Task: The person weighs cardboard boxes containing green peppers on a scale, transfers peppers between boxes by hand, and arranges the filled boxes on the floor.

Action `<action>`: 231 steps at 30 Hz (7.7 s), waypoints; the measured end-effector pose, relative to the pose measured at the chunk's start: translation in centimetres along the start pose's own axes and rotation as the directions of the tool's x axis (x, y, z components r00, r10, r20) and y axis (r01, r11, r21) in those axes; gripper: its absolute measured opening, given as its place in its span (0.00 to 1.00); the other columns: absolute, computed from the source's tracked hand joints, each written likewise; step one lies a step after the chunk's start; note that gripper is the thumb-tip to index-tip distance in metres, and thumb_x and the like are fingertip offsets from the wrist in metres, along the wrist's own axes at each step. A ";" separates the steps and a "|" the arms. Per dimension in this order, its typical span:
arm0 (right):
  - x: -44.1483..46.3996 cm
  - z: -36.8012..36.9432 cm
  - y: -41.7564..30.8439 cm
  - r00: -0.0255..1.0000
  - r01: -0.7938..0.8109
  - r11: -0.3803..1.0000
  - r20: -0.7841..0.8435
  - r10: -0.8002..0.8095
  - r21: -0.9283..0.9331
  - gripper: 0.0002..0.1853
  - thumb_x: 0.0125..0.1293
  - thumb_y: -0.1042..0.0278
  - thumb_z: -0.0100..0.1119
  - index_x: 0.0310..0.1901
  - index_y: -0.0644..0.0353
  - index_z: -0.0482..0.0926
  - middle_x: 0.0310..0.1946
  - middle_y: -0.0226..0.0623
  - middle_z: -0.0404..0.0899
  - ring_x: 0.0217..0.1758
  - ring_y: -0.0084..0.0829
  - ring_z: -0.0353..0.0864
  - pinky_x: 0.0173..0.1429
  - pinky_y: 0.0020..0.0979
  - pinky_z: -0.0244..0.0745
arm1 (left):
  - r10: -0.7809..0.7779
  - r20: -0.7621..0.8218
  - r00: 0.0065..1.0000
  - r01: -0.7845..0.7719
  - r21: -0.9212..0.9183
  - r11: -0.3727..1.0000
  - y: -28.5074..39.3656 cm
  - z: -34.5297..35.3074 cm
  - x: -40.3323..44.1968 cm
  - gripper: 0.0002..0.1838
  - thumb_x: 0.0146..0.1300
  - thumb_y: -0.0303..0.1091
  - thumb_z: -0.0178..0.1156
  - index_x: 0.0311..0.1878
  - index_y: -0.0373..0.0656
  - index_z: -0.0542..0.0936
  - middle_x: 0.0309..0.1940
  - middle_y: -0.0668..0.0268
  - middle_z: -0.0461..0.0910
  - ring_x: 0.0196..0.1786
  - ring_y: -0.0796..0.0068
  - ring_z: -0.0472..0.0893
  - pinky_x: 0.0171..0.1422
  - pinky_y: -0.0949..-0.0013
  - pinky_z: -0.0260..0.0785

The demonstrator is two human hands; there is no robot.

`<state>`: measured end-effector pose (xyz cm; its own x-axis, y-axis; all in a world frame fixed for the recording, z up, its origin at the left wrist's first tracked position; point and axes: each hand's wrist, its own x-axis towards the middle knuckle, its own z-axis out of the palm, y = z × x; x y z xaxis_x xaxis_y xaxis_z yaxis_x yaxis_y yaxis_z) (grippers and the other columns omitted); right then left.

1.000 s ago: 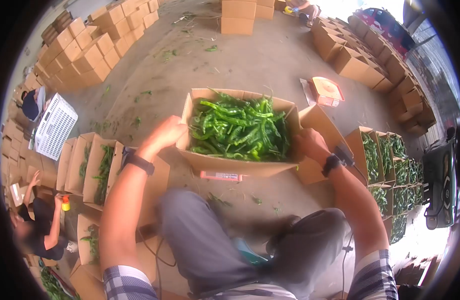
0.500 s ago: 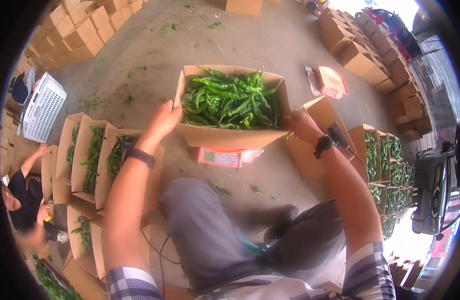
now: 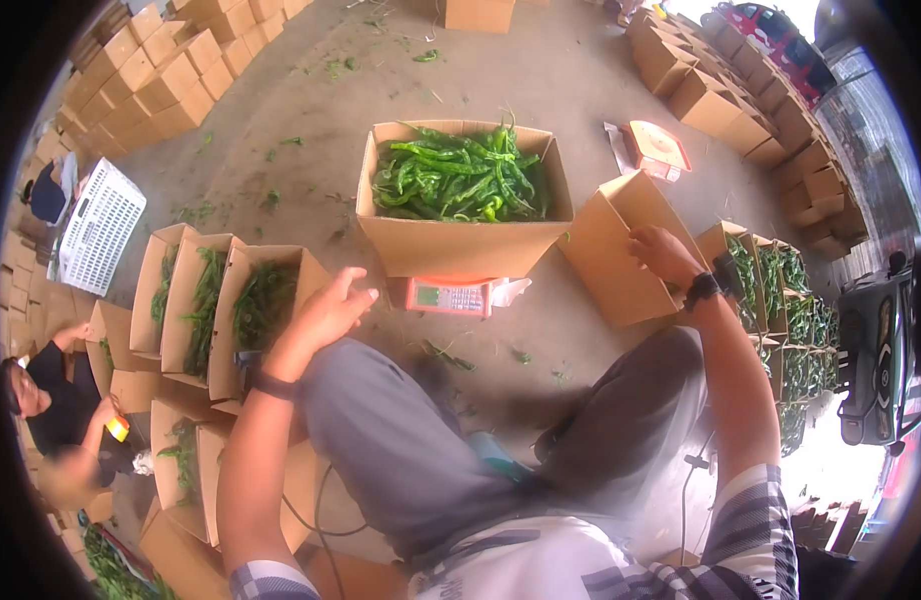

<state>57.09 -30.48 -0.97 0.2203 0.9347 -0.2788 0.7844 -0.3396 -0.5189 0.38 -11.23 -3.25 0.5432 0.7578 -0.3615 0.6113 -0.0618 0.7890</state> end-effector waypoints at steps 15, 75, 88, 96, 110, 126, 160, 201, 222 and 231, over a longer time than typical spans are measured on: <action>-4.1 7.3 14.4 0.881 -0.394 0.912 -0.330 0.338 -0.118 0.42 0.65 0.52 0.73 0.76 0.60 0.69 0.73 0.56 0.74 0.79 0.55 0.71 0.81 0.52 0.70 | 0.019 0.053 0.998 -0.043 0.500 0.865 3.0 0.5 -1.0 0.27 0.73 0.47 0.65 0.70 0.43 0.79 0.51 0.46 0.89 0.55 0.48 0.88 0.62 0.51 0.78; 15.1 6.1 -15.5 0.885 0.441 0.892 -0.116 -0.450 -0.098 0.43 0.48 0.53 0.82 0.59 0.67 0.69 0.56 0.54 0.79 0.65 0.55 0.75 0.67 0.51 0.79 | 0.391 -0.015 0.920 -0.355 0.387 0.851 11.5 2.6 17.5 0.57 0.47 0.38 0.85 0.82 0.52 0.67 0.70 0.50 0.74 0.74 0.44 0.73 0.79 0.50 0.69; 14.6 5.8 -17.2 0.818 0.498 0.863 -0.284 -0.500 -0.084 0.47 0.49 0.59 0.82 0.70 0.64 0.69 0.62 0.54 0.76 0.67 0.57 0.75 0.70 0.50 0.77 | 0.486 -0.050 0.872 -0.456 0.278 0.846 13.1 1.9 17.3 0.48 0.52 0.26 0.77 0.80 0.52 0.70 0.69 0.55 0.75 0.73 0.51 0.76 0.79 0.56 0.70; 14.1 4.6 -19.1 0.750 0.565 0.825 -0.420 -0.512 0.005 0.43 0.50 0.63 0.80 0.67 0.63 0.70 0.63 0.54 0.76 0.66 0.60 0.75 0.71 0.52 0.75 | 0.518 -0.141 0.844 -0.488 0.203 0.849 15.7 0.7 16.3 0.47 0.52 0.19 0.71 0.79 0.49 0.72 0.68 0.56 0.77 0.74 0.56 0.77 0.80 0.57 0.68; 13.0 0.0 -20.4 0.637 0.573 0.817 -0.590 -0.496 -0.068 0.40 0.50 0.60 0.81 0.63 0.64 0.73 0.59 0.56 0.78 0.65 0.59 0.76 0.69 0.52 0.76 | 0.637 -0.155 0.756 -0.595 0.243 0.766 21.5 -1.8 15.6 0.44 0.56 0.22 0.70 0.79 0.49 0.72 0.72 0.52 0.77 0.77 0.52 0.75 0.82 0.56 0.67; -2.4 -4.1 0.5 0.700 0.175 0.984 -0.707 -0.098 0.037 0.44 0.49 0.60 0.85 0.68 0.62 0.73 0.56 0.54 0.78 0.61 0.54 0.79 0.66 0.49 0.77 | 0.735 0.265 0.624 -0.778 0.121 0.617 32.8 20.7 21.0 0.43 0.57 0.33 0.73 0.79 0.51 0.71 0.65 0.46 0.79 0.69 0.47 0.79 0.77 0.53 0.72; 23.3 10.4 -23.2 0.885 0.379 0.706 0.013 -0.465 -0.598 0.51 0.45 0.29 0.82 0.61 0.64 0.79 0.56 0.48 0.80 0.69 0.47 0.75 0.70 0.52 0.64 | 0.317 -0.198 0.927 -0.161 0.555 0.816 9.2 1.3 13.5 0.23 0.58 0.28 0.69 0.59 0.40 0.82 0.49 0.52 0.87 0.54 0.42 0.86 0.60 0.48 0.78; 21.3 6.7 -17.5 0.913 0.377 0.922 0.200 -0.356 -0.082 0.41 0.54 0.50 0.74 0.68 0.61 0.75 0.50 0.55 0.89 0.59 0.53 0.88 0.64 0.49 0.81 | 0.188 -0.106 0.976 -0.134 0.381 0.915 10.3 3.5 16.8 0.67 0.48 0.35 0.82 0.89 0.58 0.51 0.77 0.51 0.67 0.75 0.44 0.75 0.76 0.51 0.75; 16.7 -3.0 -23.6 0.840 0.530 0.811 -0.019 -0.543 0.247 0.26 0.61 0.69 0.71 0.61 0.60 0.79 0.39 0.39 0.86 0.41 0.27 0.85 0.48 0.35 0.82 | 0.565 -0.478 0.673 -0.451 0.341 0.825 17.8 1.5 14.4 0.37 0.57 0.19 0.71 0.72 0.47 0.77 0.63 0.56 0.83 0.67 0.56 0.83 0.72 0.58 0.75; 12.9 -6.8 -21.2 0.799 0.593 0.787 -0.246 -0.549 0.168 0.27 0.58 0.66 0.72 0.59 0.62 0.79 0.40 0.47 0.88 0.43 0.39 0.87 0.52 0.41 0.81 | 0.708 -0.486 0.512 -0.581 0.410 0.703 23.3 3.4 14.3 0.36 0.54 0.22 0.74 0.69 0.50 0.79 0.58 0.59 0.85 0.62 0.53 0.85 0.64 0.55 0.80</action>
<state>47.23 -10.51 11.96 -0.1119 0.9587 0.2615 0.6511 0.2695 -0.7095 24.39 -4.08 8.29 0.4315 0.6602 0.6148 0.3499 -0.7506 0.5605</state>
